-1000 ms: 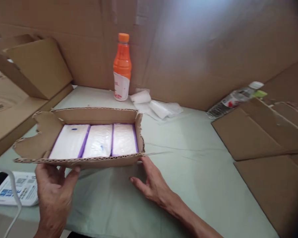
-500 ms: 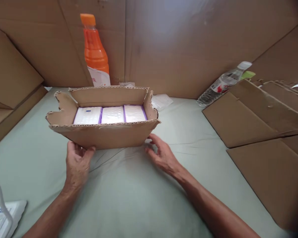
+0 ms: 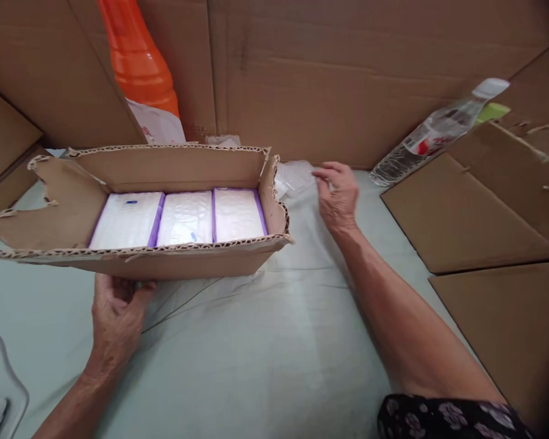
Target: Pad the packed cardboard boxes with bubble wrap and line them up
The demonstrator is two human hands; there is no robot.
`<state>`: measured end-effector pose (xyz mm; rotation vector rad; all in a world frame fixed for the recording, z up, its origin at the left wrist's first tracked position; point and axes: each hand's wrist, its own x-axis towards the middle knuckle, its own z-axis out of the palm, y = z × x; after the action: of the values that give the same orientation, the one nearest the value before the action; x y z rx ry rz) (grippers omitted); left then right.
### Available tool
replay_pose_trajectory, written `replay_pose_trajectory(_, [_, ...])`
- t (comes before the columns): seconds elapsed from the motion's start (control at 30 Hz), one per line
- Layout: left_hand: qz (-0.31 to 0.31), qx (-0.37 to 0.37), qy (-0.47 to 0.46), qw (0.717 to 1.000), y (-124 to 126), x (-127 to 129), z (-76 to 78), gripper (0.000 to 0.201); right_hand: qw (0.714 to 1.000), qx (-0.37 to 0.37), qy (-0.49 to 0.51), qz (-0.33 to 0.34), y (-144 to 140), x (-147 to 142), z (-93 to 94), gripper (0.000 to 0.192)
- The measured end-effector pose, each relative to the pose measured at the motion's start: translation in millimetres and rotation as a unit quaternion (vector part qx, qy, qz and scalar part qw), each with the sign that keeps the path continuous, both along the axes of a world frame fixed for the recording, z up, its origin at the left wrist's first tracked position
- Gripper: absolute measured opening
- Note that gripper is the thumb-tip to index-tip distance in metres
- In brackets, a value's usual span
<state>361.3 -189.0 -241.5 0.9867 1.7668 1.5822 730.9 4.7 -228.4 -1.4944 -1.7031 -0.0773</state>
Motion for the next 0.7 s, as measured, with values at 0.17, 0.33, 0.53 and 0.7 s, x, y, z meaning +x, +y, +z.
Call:
replay_pose_trajectory(0.17, [-0.026,-0.004,0.007,1.000,-3,-3,-1.9,0.045,0.995,-0.036,0.090,-0.004,-59,23,31.8,0.024])
replay_pose_trajectory(0.33, [-0.021,0.005,0.025,0.999,-3,-3,-4.1,0.044,0.910,-0.239,0.337,0.022,-47,-10,34.0,0.033])
replay_pose_trajectory(0.53, [-0.057,0.026,0.031,0.998,-3,-7,-9.6,0.048,0.882,-0.250,0.399,-0.011,14,-45,19.8,0.020])
replay_pose_trajectory(0.7, [-0.060,0.024,0.026,0.998,-4,-9,-11.3,0.044,0.917,-0.106,0.378,-0.067,-16,-23,35.6,0.025])
